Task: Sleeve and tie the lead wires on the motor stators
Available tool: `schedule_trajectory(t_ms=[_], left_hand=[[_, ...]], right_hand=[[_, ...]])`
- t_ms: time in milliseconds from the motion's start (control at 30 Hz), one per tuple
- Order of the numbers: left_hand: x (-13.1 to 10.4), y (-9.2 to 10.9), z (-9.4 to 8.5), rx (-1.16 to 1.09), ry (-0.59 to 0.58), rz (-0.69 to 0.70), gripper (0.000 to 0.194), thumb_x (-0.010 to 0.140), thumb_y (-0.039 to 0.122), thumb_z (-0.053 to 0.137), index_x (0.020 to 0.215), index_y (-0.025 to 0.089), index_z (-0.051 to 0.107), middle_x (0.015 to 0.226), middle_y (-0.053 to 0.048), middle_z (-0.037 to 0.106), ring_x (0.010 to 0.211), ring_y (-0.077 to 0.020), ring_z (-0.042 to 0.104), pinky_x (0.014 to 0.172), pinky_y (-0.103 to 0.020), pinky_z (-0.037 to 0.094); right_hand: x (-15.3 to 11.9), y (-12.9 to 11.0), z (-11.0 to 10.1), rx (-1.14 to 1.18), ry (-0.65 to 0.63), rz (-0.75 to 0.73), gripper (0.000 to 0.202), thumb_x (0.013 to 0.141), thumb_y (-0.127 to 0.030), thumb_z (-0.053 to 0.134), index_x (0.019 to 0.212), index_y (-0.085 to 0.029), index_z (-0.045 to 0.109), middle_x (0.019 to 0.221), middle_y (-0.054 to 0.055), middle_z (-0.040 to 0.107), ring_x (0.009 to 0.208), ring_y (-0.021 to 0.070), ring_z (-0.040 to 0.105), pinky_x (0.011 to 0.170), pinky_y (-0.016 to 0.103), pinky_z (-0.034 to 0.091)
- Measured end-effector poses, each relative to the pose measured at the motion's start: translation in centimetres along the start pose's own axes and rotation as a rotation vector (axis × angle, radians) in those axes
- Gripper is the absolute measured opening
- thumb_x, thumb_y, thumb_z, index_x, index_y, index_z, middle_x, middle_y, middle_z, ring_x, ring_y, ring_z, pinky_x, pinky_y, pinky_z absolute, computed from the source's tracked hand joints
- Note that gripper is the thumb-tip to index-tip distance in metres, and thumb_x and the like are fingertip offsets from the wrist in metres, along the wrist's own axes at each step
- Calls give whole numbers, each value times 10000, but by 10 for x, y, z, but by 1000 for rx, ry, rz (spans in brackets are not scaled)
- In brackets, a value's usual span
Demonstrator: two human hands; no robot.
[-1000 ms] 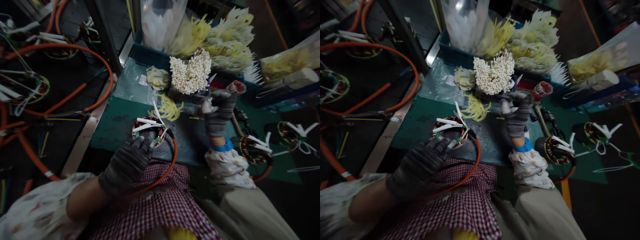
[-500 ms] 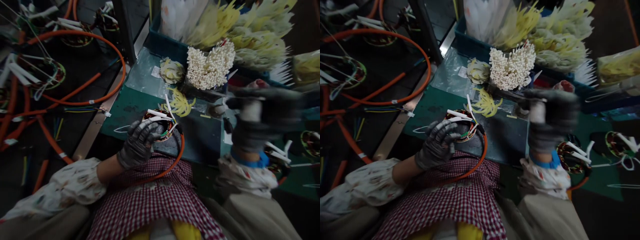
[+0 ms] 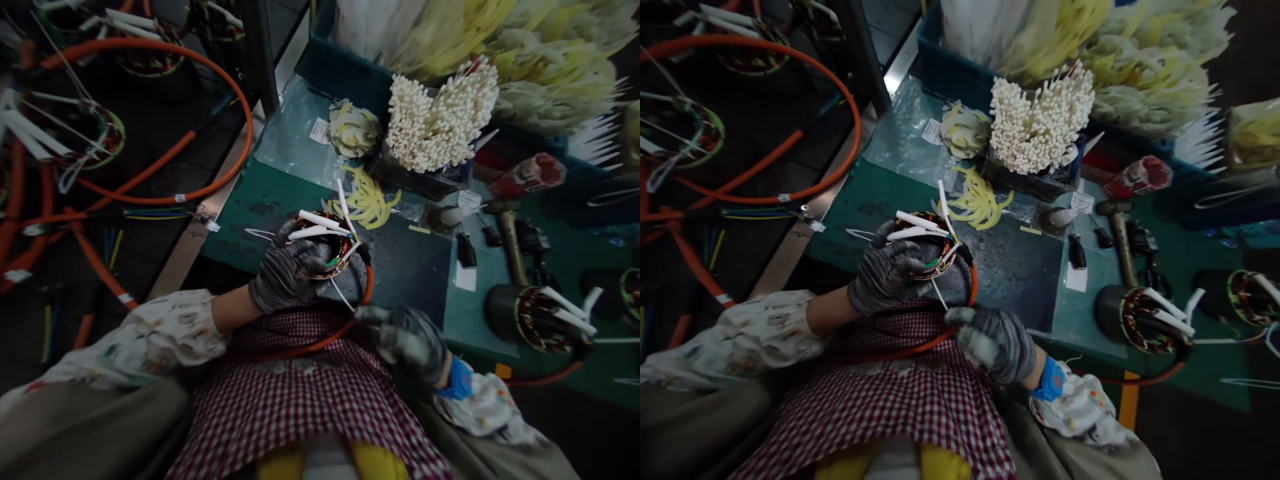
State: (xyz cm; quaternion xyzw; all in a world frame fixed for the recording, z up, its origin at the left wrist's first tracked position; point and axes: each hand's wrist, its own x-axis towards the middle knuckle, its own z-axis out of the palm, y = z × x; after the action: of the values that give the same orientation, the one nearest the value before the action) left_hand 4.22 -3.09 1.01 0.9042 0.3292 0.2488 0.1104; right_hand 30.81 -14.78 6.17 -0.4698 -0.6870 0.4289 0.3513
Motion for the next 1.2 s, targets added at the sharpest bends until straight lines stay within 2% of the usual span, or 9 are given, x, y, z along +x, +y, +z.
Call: schedule_trajectory(t_ms=[100, 200, 300, 433, 600, 700, 767, 933, 1200], left_hand=[[2, -1, -2, -55, -26, 9, 223, 1056, 456, 647, 1017, 282, 779, 1085, -20, 853, 1131, -261, 805, 1359, -611, 500], [4, -3, -1, -85, 2, 13, 177, 1028, 453, 690, 1042, 300, 777, 1186, -3, 871, 1208, -272, 807, 1369, -639, 480], [4, -1, -1, -90, -26, 1, 110, 1012, 392, 717, 1067, 318, 777, 1238, -3, 880, 1252, -278, 809, 1373, -641, 476], [7, 4, -4, -116, 22, 0, 124, 1027, 380, 687, 957, 301, 753, 1062, 22, 883, 1169, -264, 834, 1376, -633, 478], [12, 7, -11, -125, 184, 63, 127, 1083, 367, 692, 1026, 282, 767, 1184, 8, 885, 1185, -242, 832, 1365, -615, 500], [12, 6, -12, -128, 163, 93, 107, 1078, 354, 693, 1078, 281, 771, 1234, -11, 881, 1211, -248, 824, 1371, -624, 494], [10, 4, -11, -135, 110, 49, 132, 1079, 380, 679, 1067, 287, 772, 1203, -7, 881, 1210, -253, 819, 1403, -638, 450], [4, -3, -3, -126, 44, 17, 148, 1052, 430, 740, 1025, 285, 749, 1173, -31, 872, 1261, -266, 799, 1452, -635, 352], [0, -14, 10, -168, 136, 85, 223, 990, 452, 839, 1041, 255, 748, 1136, -20, 875, 1211, -253, 820, 1473, -624, 306]], right_hand=[[20, 13, 9, -117, 77, -160, 156, 1043, -338, 768, 1159, -312, 868, 964, 24, 901, 760, 210, 845, 679, 302, 676], [56, 24, 15, -256, 137, -68, 147, 1060, -423, 776, 1112, -317, 863, 828, 0, 836, 721, 215, 794, 683, 317, 642], [87, 28, 11, -402, 84, 20, 259, 1084, -485, 752, 1233, -303, 859, 878, 47, 833, 789, 248, 780, 719, 346, 604], [108, 23, 7, -534, -24, 4, 292, 1097, -487, 710, 1032, -252, 872, 777, 62, 789, 689, 206, 678, 644, 326, 497], [110, 13, 7, 9, 122, 23, 295, 1084, -480, 717, 1032, -237, 875, 912, 43, 861, 786, 198, 761, 755, 350, 640], [106, 10, -2, 209, 19, 57, 255, 1064, -472, 767, 1070, -253, 899, 984, 40, 886, 878, 220, 814, 833, 386, 696], [104, 10, -8, 211, -13, 46, 165, 1009, -392, 830, 1047, -246, 898, 988, 39, 891, 884, 214, 823, 841, 372, 700], [99, 18, -11, 121, 64, 21, 90, 948, -281, 841, 1004, -222, 879, 960, 39, 886, 851, 195, 812, 798, 331, 685], [99, 20, -8, 124, 43, 30, 124, 973, -309, 837, 1030, -206, 876, 969, 51, 889, 842, 200, 823, 768, 306, 681]])
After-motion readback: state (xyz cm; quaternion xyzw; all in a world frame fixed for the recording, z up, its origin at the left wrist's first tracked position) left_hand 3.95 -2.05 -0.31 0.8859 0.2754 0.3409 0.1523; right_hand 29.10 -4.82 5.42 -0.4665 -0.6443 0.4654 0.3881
